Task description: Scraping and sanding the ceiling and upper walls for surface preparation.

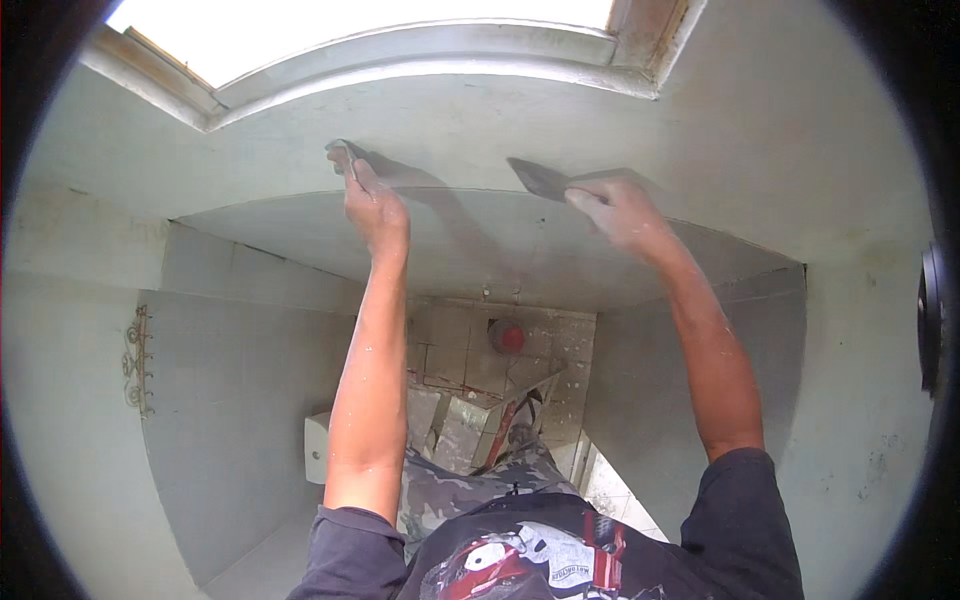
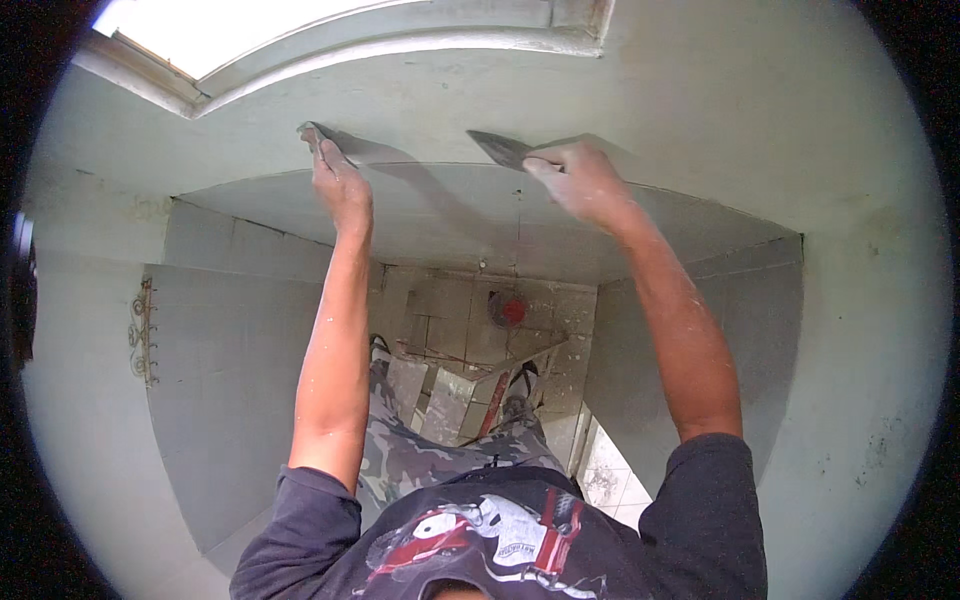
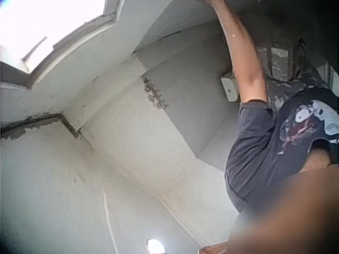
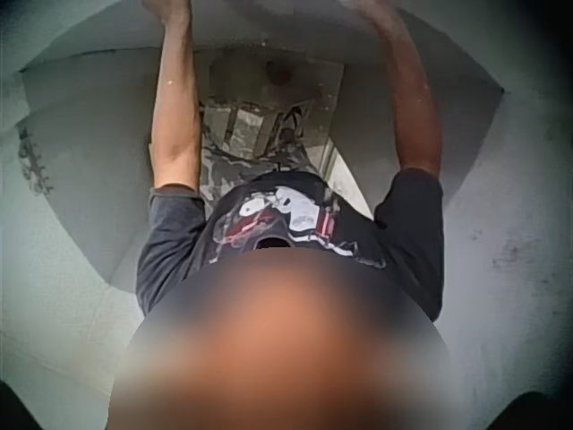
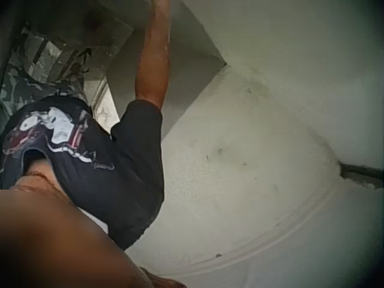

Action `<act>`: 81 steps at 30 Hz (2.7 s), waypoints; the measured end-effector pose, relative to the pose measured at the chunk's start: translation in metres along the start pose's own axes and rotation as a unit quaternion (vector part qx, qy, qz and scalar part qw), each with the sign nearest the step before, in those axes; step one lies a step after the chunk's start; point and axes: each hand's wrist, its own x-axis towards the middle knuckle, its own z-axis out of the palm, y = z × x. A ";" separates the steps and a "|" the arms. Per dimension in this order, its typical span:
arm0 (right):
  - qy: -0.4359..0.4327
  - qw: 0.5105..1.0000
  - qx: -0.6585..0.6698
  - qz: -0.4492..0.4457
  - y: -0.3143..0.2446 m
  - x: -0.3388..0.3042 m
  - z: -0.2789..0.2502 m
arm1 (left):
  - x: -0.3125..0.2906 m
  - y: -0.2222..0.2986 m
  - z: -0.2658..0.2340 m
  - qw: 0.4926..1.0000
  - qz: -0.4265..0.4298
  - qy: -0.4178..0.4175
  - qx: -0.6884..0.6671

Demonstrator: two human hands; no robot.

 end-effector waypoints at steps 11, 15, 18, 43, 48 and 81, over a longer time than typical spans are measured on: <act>0.016 0.987 0.157 -0.007 0.001 0.001 0.016 | 0.002 -0.007 -0.003 0.998 -0.037 -0.040 -0.028; 0.013 0.987 0.158 -0.001 -0.011 0.018 0.038 | 0.008 -0.023 0.003 0.999 0.050 0.014 0.009; 0.067 0.983 0.164 -0.056 -0.003 0.016 0.045 | 0.008 -0.029 0.001 0.998 0.061 0.020 0.011; 0.089 0.972 0.183 -0.113 -0.031 0.027 0.087 | 0.005 -0.033 -0.005 0.993 0.117 -0.002 0.020; 0.093 0.977 0.189 -0.023 0.005 0.004 0.044 | -0.002 -0.005 -0.007 0.994 -0.052 -0.093 0.025; 0.253 0.843 0.370 0.298 0.152 -0.218 0.048 | -0.070 0.016 0.111 0.985 0.036 0.132 -0.110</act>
